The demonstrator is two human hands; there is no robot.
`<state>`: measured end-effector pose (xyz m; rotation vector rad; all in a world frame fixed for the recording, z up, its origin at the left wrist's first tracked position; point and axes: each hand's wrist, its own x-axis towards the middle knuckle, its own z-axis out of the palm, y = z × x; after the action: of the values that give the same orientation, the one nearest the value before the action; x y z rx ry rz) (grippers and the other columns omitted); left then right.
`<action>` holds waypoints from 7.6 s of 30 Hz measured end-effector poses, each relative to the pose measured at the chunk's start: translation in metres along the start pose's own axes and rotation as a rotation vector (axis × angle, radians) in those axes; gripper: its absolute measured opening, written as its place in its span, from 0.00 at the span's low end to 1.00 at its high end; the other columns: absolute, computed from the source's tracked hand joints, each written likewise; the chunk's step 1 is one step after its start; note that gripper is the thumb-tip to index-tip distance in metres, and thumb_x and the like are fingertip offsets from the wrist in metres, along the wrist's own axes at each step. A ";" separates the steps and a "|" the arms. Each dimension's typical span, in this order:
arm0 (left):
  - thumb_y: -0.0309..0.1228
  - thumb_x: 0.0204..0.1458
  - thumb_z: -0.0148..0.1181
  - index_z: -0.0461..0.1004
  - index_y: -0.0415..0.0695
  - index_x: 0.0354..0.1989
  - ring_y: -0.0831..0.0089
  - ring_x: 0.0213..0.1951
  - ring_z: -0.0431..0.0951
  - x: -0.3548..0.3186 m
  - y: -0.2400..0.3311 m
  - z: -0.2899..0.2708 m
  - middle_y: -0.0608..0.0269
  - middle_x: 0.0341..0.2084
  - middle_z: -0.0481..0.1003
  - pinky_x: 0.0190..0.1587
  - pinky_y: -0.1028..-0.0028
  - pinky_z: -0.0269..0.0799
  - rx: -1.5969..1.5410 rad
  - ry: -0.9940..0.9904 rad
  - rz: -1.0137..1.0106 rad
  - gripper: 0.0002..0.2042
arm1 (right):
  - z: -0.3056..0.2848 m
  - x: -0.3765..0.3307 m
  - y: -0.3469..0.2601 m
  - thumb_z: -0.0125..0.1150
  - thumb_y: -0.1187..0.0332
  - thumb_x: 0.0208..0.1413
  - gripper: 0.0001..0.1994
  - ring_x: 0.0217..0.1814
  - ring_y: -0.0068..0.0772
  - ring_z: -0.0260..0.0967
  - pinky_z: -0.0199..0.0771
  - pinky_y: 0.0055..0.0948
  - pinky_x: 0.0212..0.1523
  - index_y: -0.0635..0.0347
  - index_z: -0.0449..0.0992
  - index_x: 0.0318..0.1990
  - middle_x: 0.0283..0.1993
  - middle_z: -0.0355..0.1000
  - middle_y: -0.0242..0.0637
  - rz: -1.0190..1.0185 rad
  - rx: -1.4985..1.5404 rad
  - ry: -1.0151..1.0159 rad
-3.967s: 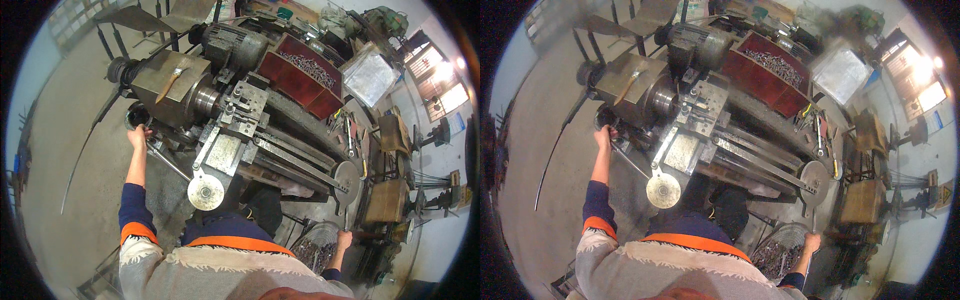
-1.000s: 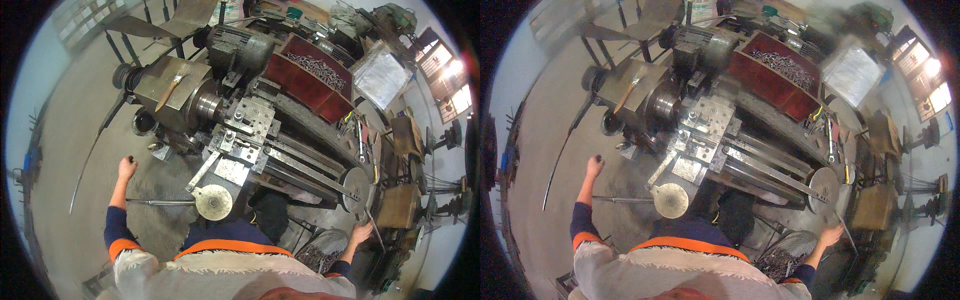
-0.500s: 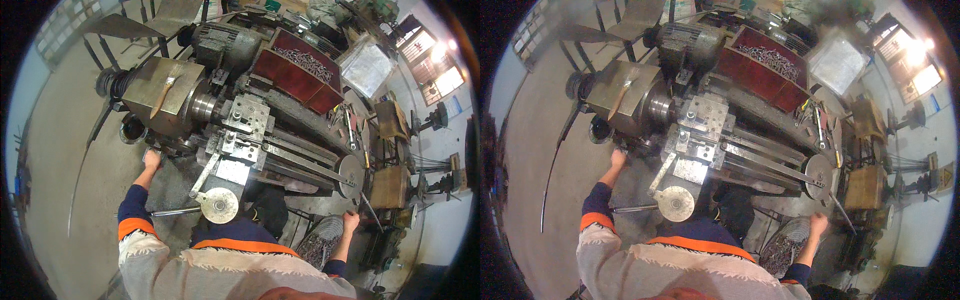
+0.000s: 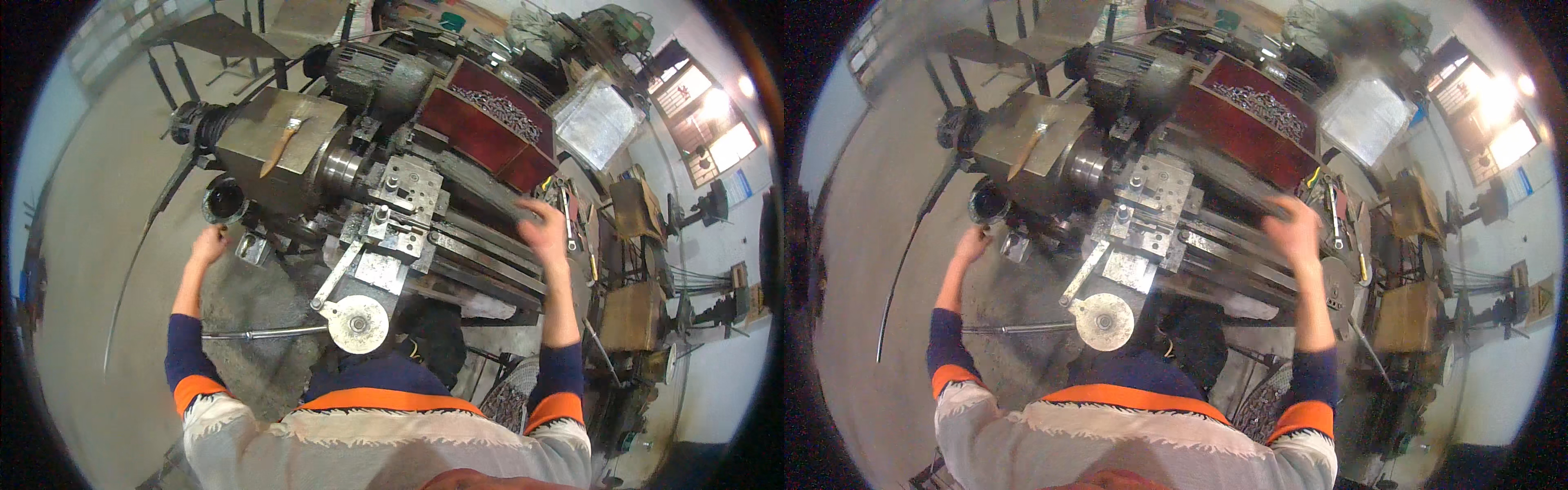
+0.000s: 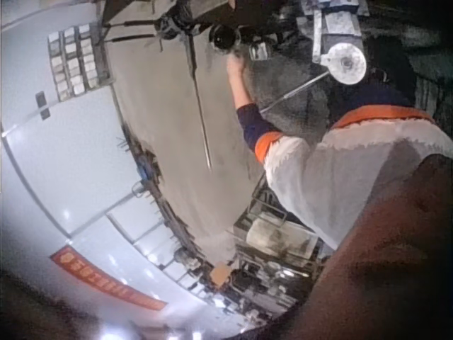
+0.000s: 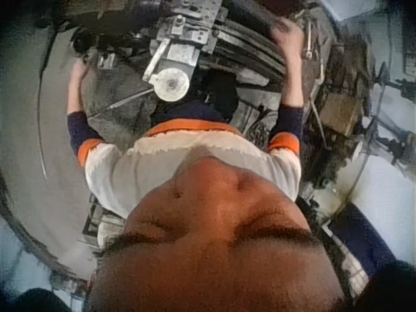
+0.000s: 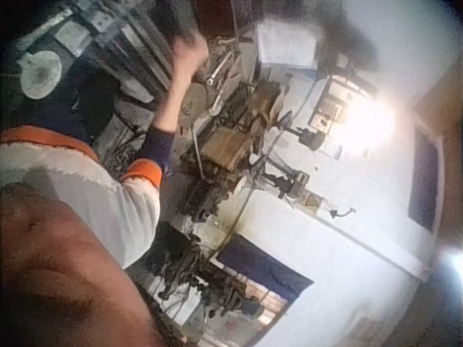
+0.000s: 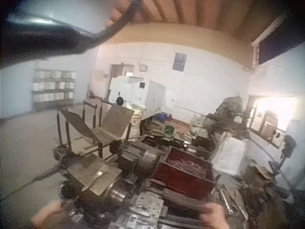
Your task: The person operates a metal lathe, repeatedly loading small metal rods into the chuck, turning the machine on to machine the parts, and then removing the finished pieces. The person places the finished parts into a nearby metal basket.
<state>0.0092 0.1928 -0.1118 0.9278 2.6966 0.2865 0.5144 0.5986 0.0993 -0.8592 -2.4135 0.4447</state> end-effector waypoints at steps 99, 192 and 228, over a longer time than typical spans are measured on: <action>0.41 0.38 0.62 0.73 0.42 0.40 0.54 0.43 0.75 0.015 -0.003 0.077 0.47 0.37 0.75 0.46 0.62 0.70 -0.180 -0.097 -0.125 0.21 | 0.037 0.020 -0.053 0.57 0.71 0.32 0.16 0.40 0.45 0.70 0.69 0.35 0.45 0.60 0.79 0.34 0.36 0.75 0.43 -0.173 0.088 -0.133; 0.21 0.45 0.48 0.60 0.30 0.37 0.65 0.15 0.76 0.006 0.083 0.011 0.51 0.18 0.73 0.14 0.72 0.71 -1.418 0.582 -0.417 0.11 | -0.085 -0.376 0.202 0.53 0.59 0.43 0.18 0.42 0.57 0.70 0.70 0.46 0.45 0.68 0.74 0.31 0.36 0.73 0.56 1.254 -0.781 -0.083; 0.40 0.42 0.60 0.72 0.41 0.39 0.56 0.33 0.78 0.000 -0.022 0.078 0.49 0.29 0.76 0.34 0.62 0.72 -0.077 0.263 -0.065 0.18 | -0.056 -0.386 0.250 0.58 0.63 0.37 0.34 0.57 0.50 0.61 0.65 0.44 0.52 0.54 0.61 0.59 0.59 0.60 0.45 1.116 -0.773 0.057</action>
<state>0.0216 0.1835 -0.1916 0.8297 2.9222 0.5281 0.9201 0.5373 -0.1167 -2.4900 -1.7958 -0.1908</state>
